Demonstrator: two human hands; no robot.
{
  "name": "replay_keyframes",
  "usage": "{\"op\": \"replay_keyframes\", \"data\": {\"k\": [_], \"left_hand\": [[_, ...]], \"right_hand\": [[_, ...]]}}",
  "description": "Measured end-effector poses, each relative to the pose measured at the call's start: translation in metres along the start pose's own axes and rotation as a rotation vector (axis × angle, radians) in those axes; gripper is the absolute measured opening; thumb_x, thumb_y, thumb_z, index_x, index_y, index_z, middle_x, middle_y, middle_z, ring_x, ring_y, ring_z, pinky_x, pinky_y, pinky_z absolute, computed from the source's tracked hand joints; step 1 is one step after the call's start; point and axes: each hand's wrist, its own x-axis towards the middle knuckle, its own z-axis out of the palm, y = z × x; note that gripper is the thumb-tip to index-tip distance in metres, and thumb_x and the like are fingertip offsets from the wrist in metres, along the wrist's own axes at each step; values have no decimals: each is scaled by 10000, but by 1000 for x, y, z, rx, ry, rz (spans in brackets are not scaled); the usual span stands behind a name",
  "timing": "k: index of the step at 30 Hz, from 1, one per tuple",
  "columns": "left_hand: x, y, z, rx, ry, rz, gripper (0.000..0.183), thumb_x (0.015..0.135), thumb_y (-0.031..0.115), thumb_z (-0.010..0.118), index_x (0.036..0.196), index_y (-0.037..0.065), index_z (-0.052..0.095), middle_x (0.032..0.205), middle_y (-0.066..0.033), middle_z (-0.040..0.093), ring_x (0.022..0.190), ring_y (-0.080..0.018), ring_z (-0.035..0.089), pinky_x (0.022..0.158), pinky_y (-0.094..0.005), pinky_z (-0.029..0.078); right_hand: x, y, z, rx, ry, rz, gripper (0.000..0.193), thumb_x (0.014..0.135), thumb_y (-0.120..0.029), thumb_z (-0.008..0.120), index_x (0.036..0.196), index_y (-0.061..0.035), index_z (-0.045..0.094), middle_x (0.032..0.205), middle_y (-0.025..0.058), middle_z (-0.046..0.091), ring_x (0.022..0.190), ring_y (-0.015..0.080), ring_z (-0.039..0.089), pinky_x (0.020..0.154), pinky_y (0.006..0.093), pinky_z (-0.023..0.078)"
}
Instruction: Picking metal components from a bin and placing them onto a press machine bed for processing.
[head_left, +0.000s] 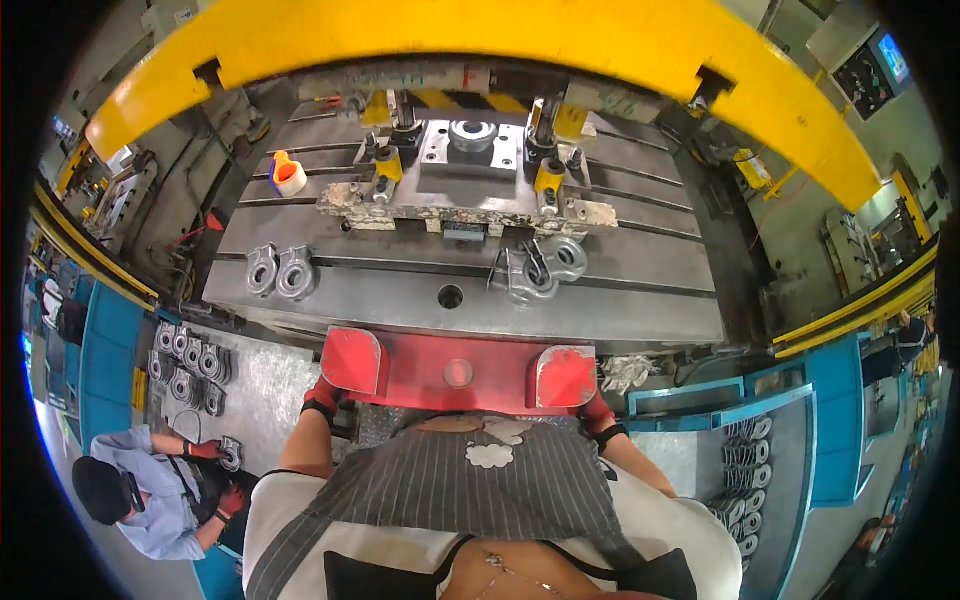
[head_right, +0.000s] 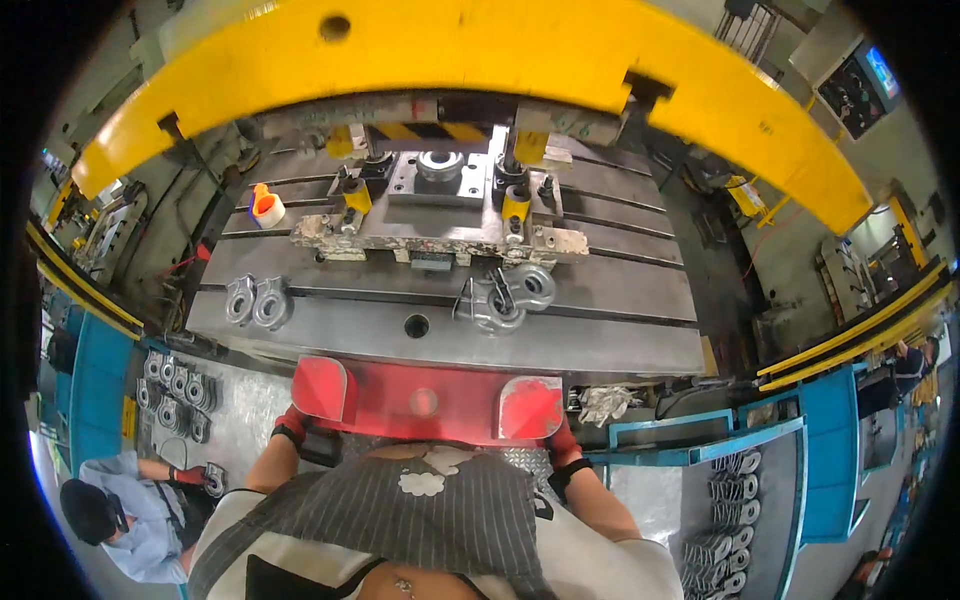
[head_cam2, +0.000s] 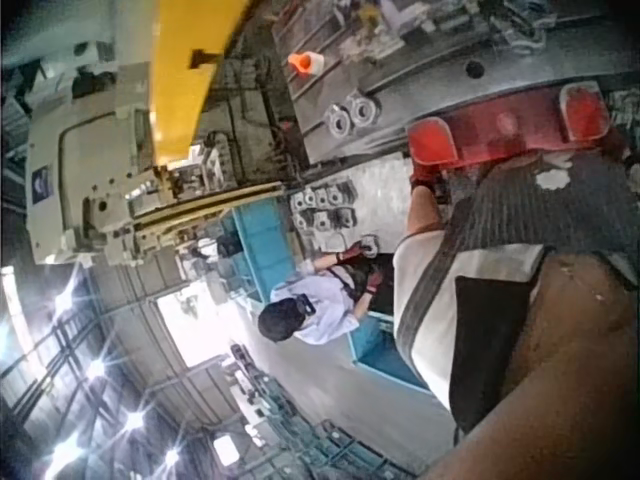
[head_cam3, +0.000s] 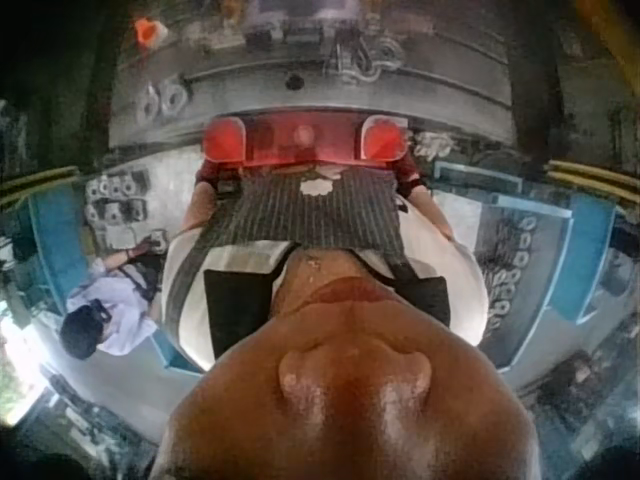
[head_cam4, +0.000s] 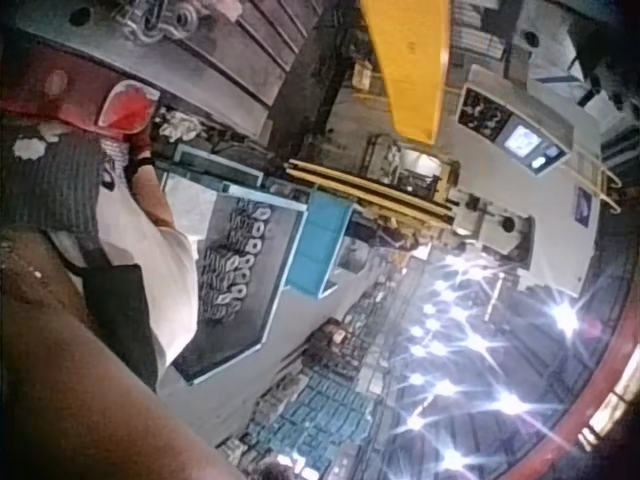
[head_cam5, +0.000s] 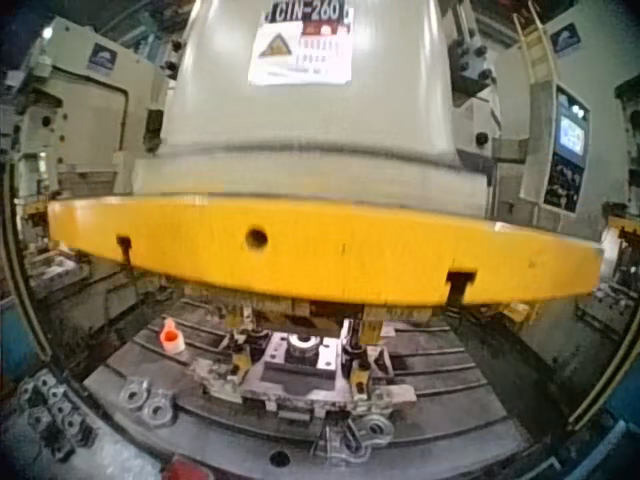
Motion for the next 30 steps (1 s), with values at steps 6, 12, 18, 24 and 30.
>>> {"op": "replay_keyframes", "data": {"k": [6,12,18,24,30], "left_hand": [[-8,1,-2,-235,-11,-3,512,794,200,620,1259,71,450,1231,-94,524,1137,-218,483,932,-324,415],[-8,4,3,-494,-32,19,424,830,217,590,1201,35,498,1156,-101,572,1060,-217,535,895,-334,438],[-6,-8,-36,-952,131,134,364,865,234,561,1144,-1,546,1082,-108,621,982,-216,587,857,-343,461],[0,167,-121,-169,736,597,449,861,219,603,1217,-33,498,1217,-188,542,1104,-291,528,943,-374,396],[20,420,-57,-5,305,1136,574,811,284,660,1300,65,453,1310,-194,447,1231,-312,410,1015,-371,342]], "right_hand": [[7,-6,9,-27,-13,-44,450,883,-182,523,1310,-86,420,1259,48,509,1114,188,506,919,332,426],[-9,1,3,-385,-35,-400,426,898,-178,500,1305,-76,425,1259,56,503,1122,183,497,923,325,422],[-23,-20,-21,363,472,-146,370,925,-234,485,1239,-38,475,1176,66,557,1056,163,535,902,303,431],[-38,-156,43,497,239,-293,354,954,-334,451,1003,-12,588,833,56,631,725,142,608,635,277,503],[-20,-151,64,488,178,-11,379,963,-314,428,978,33,579,803,120,646,592,189,614,534,327,518]]}}
